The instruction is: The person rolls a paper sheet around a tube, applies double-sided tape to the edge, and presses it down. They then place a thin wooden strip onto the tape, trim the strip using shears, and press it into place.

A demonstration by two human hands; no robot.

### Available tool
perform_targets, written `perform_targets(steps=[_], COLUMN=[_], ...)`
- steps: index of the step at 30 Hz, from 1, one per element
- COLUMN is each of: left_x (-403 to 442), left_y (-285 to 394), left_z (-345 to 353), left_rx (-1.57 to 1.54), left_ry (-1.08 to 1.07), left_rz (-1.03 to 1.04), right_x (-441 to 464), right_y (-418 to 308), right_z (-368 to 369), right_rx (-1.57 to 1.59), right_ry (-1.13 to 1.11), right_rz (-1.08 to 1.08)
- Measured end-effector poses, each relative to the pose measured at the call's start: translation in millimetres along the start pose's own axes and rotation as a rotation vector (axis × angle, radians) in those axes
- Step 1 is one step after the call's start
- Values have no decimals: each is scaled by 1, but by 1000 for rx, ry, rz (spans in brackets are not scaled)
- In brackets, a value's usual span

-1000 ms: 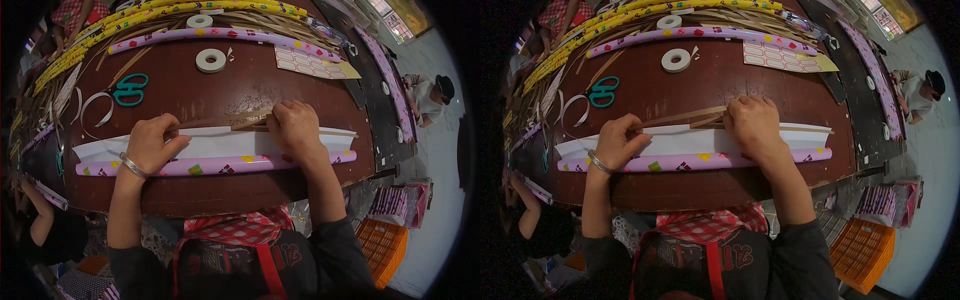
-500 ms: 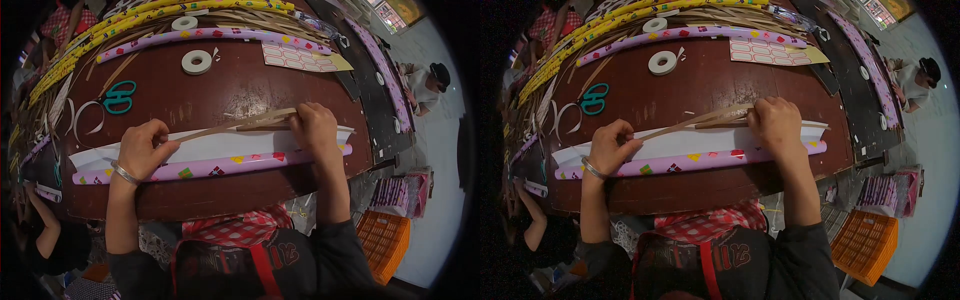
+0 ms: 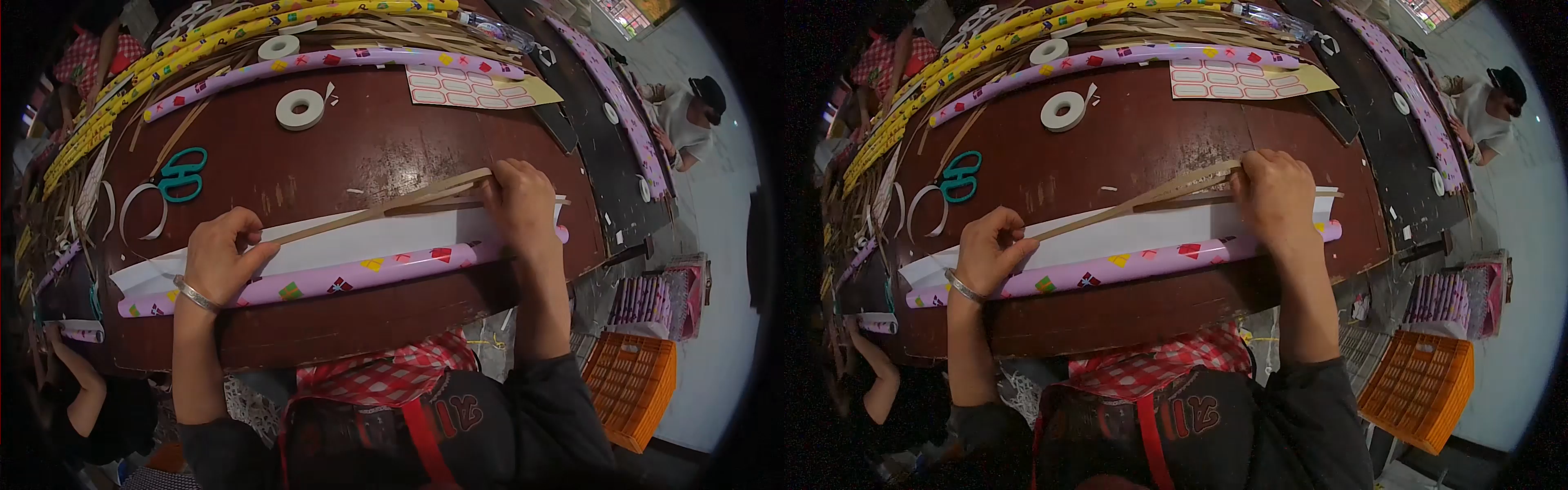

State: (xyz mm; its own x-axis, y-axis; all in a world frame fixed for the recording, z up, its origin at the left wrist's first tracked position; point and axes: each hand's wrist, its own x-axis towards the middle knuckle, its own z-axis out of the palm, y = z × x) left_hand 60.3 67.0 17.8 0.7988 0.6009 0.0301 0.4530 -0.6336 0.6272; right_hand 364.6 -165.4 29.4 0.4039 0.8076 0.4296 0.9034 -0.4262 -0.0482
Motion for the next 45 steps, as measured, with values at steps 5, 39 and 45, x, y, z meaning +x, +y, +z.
perform_targets(steps=[5, 39, 45], left_x=[0, 2, 0], left_y=[-1, 4, 5], left_z=[1, 1, 0], left_rx=[4, 22, 28], left_ry=[4, -16, -19], left_rz=[-7, -11, 39], right_x=[1, 8, 12], right_y=[5, 83, 42], right_z=[-12, -62, -80], right_rx=[-22, 26, 339], right_ry=[7, 147, 297], right_rz=[41, 502, 323])
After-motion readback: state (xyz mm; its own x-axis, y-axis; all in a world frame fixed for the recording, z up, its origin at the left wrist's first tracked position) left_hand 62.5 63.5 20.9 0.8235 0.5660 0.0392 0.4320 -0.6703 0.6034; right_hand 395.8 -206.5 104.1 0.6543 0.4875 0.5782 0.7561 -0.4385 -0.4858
